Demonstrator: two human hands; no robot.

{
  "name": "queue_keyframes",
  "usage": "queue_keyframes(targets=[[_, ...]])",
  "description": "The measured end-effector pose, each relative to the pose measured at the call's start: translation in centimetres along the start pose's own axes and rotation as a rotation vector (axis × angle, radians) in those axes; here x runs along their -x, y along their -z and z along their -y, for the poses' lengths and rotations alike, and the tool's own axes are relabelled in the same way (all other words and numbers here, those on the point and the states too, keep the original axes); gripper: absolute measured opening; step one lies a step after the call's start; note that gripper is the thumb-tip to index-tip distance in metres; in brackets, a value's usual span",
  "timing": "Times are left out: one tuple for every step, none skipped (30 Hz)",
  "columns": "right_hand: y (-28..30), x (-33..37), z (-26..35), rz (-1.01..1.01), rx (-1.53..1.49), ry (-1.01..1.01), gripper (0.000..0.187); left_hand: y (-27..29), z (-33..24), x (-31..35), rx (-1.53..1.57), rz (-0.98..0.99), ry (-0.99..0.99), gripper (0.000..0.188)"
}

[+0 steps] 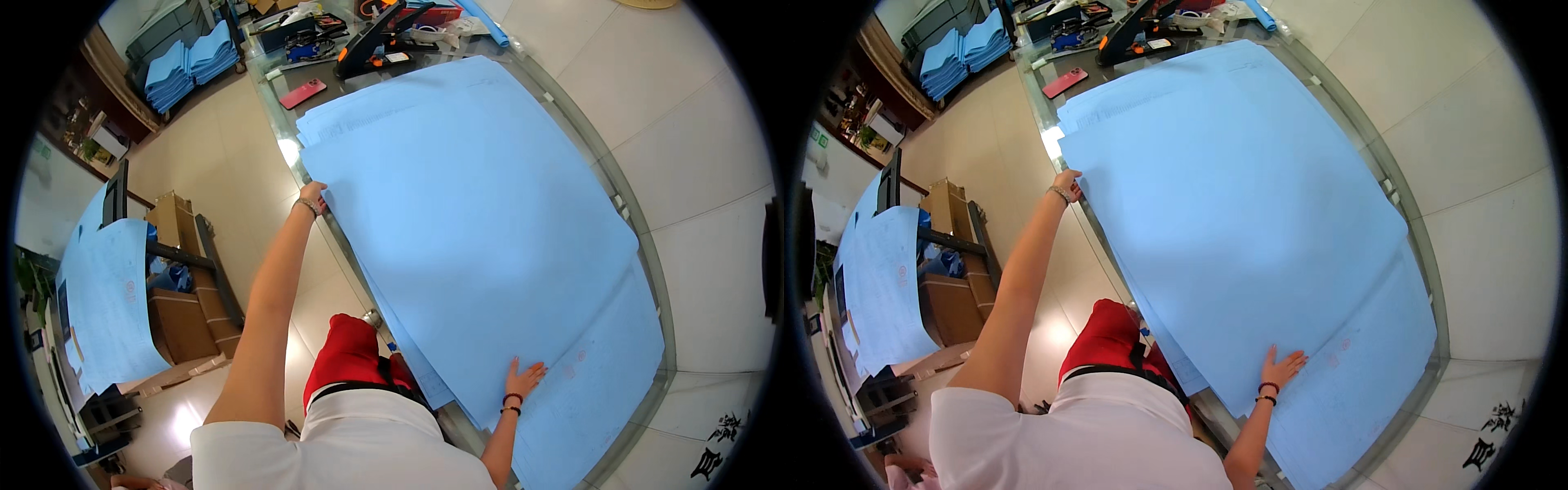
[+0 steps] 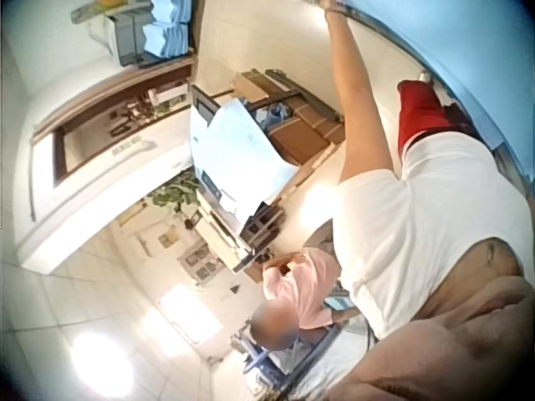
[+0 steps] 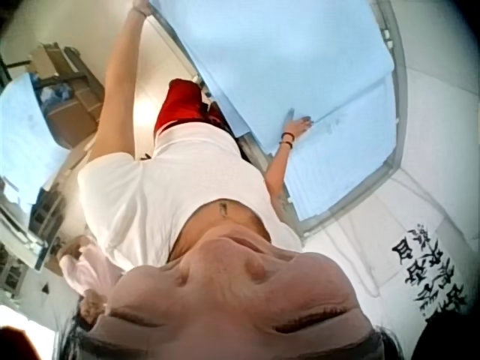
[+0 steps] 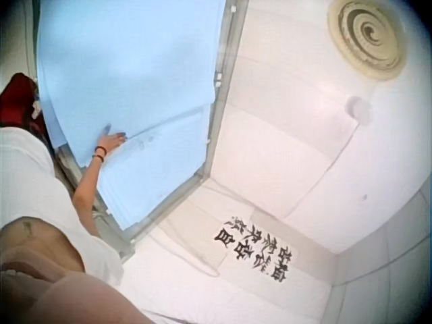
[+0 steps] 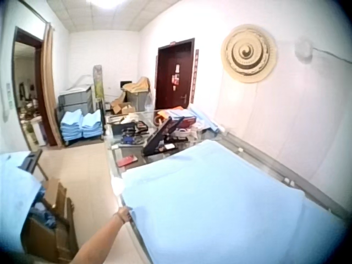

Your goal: The person folds large blue blueprint sheets on a glass table. They smooth the paper, use a wooden ruler to crease folds, and repeatedly fold the sheets into smaller sections. The person handles the sheets one at a time, aligning edges and pressing down to create crisp folds.

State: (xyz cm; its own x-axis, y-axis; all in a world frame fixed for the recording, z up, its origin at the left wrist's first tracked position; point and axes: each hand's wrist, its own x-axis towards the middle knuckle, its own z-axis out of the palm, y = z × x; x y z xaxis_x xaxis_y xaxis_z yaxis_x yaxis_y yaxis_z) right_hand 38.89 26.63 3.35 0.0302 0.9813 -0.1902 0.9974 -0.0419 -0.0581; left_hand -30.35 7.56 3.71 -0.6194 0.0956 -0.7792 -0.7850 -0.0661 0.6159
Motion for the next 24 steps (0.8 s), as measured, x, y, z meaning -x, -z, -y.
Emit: queue_keyframes(targets=[[-0.4,0.1,0.3,0.001,-0.025,0.007,0.1,0.8,-0.6,-0.3,-0.012,0.023,0.003,0.023],[-0.7,0.1,0.6,0.002,-0.051,0.015,0.1,1.7,-1.2,-0.4,-0.025,0.047,0.005,0.024],[-0.7,0.1,0.7,0.002,-0.064,0.022,0.1,2.5,-1.0,-0.9,-0.033,0.069,0.02,0.026],[-0.8,-0.3,-0.2,-0.005,-0.058,0.03,0.099,2.1,-0.4,-0.8,-0.086,0.08,-0.005,0.026],[-1.0,-0.3,-1.2,-0.013,-0.053,0.037,0.099,1.8,0.4,-0.5,-0.139,0.093,-0.031,0.027],[-1.1,-0.9,-2.2,-0.031,-0.051,0.038,0.098,0.4,1.1,0.0,-0.191,0.117,-0.06,0.027],[-0.2,-0.9,-2.7,-0.036,-0.038,-0.016,0.098,-1.7,2.8,3.1,-0.202,0.171,-0.235,0.02],[-0.3,-0.4,-0.6,-0.002,-0.071,0.005,0.098,1.9,2.5,-0.9,-0.201,0.254,-0.391,0.01],[-0.3,0.3,0.7,0.028,-0.082,-0.001,0.098,3.1,3.2,-2.9,-0.06,0.21,-0.418,0.011],[0.2,0.8,-0.5,0.01,-0.064,-0.028,0.097,0.9,5.0,-1.7,-0.084,0.206,-0.468,0.021],[-0.4,0.8,0.7,0.032,-0.076,0.022,0.097,3.4,4.8,-3.4,-0.116,0.115,-0.625,0.027],[-0.4,0.0,1.2,0.024,-0.069,0.027,0.097,2.5,5.6,-3.1,-0.086,0.1,-0.677,0.028],[-0.3,-0.2,1.1,0.024,-0.088,0.021,0.097,1.4,7.0,-2.2,-0.066,0.086,-0.71,0.028],[-0.3,-0.5,1.1,0.026,-0.107,0.017,0.097,0.3,7.2,-1.6,-0.079,0.056,-0.737,0.031],[0.4,0.0,0.2,0.028,-0.113,-0.007,0.097,-1.1,7.8,-0.4,-0.15,0.018,-0.725,0.035],[0.3,-0.1,-0.7,0.016,-0.07,0.006,0.096,-2.3,7.9,1.2,-0.231,-0.021,-0.707,0.039],[0.2,0.0,-1.1,0.005,-0.057,-0.002,0.095,-2.9,7.8,2.4,-0.315,-0.073,-0.697,0.042],[-0.2,0.0,-0.9,0.001,-0.049,0.004,0.094,-3.0,8.1,2.9,-0.297,-0.17,-0.803,0.04],[-0.6,-0.1,-0.4,-0.006,-0.052,0.021,0.094,-2.5,8.0,2.2,-0.286,-0.197,-0.83,0.039],[-0.5,-0.2,-0.2,0.016,-0.01,0.032,0.093,-1.8,8.0,1.6,-0.275,-0.222,-0.857,0.038],[-0.3,-0.6,-0.1,0.03,0.03,0.03,0.092,-2.0,7.9,1.6,-0.265,-0.231,-0.886,0.037],[-0.2,-0.7,-0.1,0.043,0.071,0.027,0.092,-2.0,8.1,1.7,-0.275,-0.19,-0.831,0.035],[-0.2,-0.4,-0.2,0.057,0.051,0.014,0.092,-2.0,8.2,1.9,-0.311,-0.208,-0.819,0.035],[0.1,-0.3,0.0,0.07,0.028,0.007,0.092,-2.0,8.1,1.9,-0.345,-0.231,-0.812,0.034]])
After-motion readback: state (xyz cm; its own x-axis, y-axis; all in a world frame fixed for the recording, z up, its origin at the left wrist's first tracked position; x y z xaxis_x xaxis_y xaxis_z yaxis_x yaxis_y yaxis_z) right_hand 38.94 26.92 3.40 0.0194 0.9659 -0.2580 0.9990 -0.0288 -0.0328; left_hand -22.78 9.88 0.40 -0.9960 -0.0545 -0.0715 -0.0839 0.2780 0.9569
